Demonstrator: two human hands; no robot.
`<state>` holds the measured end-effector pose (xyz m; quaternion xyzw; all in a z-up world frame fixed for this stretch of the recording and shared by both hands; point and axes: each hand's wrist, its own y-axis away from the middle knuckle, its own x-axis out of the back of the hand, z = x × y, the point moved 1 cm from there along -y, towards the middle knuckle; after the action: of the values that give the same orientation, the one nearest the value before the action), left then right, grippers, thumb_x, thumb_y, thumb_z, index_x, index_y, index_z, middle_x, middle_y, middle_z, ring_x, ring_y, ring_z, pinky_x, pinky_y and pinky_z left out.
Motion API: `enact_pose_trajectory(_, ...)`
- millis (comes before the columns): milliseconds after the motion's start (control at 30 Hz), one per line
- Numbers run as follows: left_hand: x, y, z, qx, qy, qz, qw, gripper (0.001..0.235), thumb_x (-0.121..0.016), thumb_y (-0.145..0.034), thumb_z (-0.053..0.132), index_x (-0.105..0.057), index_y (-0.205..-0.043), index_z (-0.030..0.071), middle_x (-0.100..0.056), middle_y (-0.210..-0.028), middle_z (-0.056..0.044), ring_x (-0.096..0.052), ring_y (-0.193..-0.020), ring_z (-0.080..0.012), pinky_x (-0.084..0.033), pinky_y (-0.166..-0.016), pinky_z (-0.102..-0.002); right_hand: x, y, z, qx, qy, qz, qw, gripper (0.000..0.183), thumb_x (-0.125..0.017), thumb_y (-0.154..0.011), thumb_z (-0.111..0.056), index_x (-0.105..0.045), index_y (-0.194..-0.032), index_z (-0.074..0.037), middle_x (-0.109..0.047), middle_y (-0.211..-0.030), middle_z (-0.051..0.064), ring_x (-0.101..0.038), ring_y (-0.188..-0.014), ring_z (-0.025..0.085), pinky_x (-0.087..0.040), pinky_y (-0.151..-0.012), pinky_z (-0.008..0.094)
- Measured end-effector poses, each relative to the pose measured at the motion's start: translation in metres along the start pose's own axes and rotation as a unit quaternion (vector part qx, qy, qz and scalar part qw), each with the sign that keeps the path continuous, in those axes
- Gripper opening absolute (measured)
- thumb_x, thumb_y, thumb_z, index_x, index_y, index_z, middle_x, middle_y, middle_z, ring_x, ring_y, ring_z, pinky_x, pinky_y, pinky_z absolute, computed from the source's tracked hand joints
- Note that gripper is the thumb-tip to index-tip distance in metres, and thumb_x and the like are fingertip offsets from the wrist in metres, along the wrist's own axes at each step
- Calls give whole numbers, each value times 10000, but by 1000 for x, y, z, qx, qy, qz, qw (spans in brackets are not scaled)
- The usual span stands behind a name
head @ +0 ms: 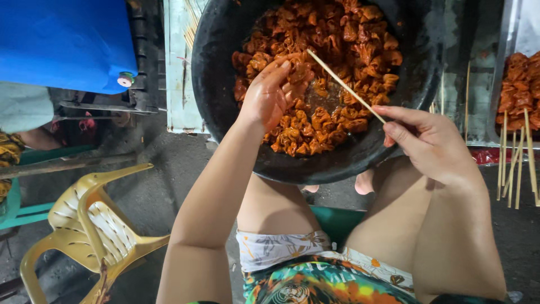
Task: The person skewers pieces of marinated meat from a large black bowl onto wooden sticks by hand and places the finished skewers onto a metal tray.
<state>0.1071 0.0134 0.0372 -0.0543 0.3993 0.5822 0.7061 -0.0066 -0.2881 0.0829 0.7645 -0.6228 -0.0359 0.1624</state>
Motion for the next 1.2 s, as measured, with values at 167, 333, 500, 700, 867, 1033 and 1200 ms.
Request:
enact_pose_trajectory(167, 5, -5, -7, -29, -104, 39, 993, 295, -688, -991, 90, -585, -1259, 21, -715, -1147, -120, -708, -1056, -251, -585, -895, -356, -4, -1, -1, -4, -13, 16, 1000, 363, -632, -1007, -92, -683, -1366, -74, -676, -847, -11, -574, -754, 45, -443, -657, 187)
enact_pose_trajectory(333, 18, -16, -37, -100, -448, -26, 888, 115, -671, -1020, 87, -682, -1119, 29, -757, -1063, -128, -714, -1020, -274, -582, -918, -343, 4, -13, 8, -11, -85, 105, 991, 352, -611, -1055, -97, -669, -1401, -74, -658, -842, -14, -451, -626, 11, -329, -533, 174)
enact_pose_trajectory(500, -1, -26, -60, -76, -768, -93, 629, 239, -740, -805, 120, -741, -1041, 87, -691, -1093, -173, -659, -1050, -360, -535, -914, -412, 6, -22, 19, 41, -106, 120, 986, 367, -624, -1063, -75, -651, -1428, -46, -655, -869, -18, -504, -675, 2, -357, -564, 164)
enact_pose_trajectory(700, -29, -88, -100, -117, -806, -109, 570, 369, -588, -806, 17, -709, -1145, 98, -670, -1132, -182, -644, -1058, -390, -545, -868, -467, 6, -21, 14, 57, -106, 128, 985, 361, -634, -1058, -63, -647, -1417, -38, -660, -873, -18, -565, -717, 21, -392, -581, 167)
enact_pose_trajectory(867, -9, -108, -129, -79, -835, -130, 530, 178, -602, -965, 138, -750, -1047, 82, -711, -1094, -184, -684, -1022, -384, -556, -881, -485, 7, -19, 14, 63, -104, 124, 985, 353, -631, -1062, -59, -652, -1414, -38, -652, -867, -14, -568, -725, 27, -399, -592, 168)
enact_pose_trajectory(1033, 18, -72, -90, 119, -876, -92, 459, 244, -667, -827, 146, -786, -1027, 71, -735, -1070, -190, -708, -995, -373, -587, -846, -471, 4, -21, 13, 66, -113, 107, 986, 367, -632, -1056, -62, -652, -1422, -53, -638, -864, -16, -537, -693, 29, -383, -572, 174)
enact_pose_trajectory(1200, 31, -7, -50, -36, -666, 55, 743, 255, -717, -903, 219, -729, -1079, 35, -784, -968, -168, -753, -874, -266, -588, -785, -382, -5, -17, 7, 92, -104, 81, 987, 356, -626, -1055, -77, -646, -1409, -45, -652, -879, -16, -564, -734, 29, -406, -589, 186)
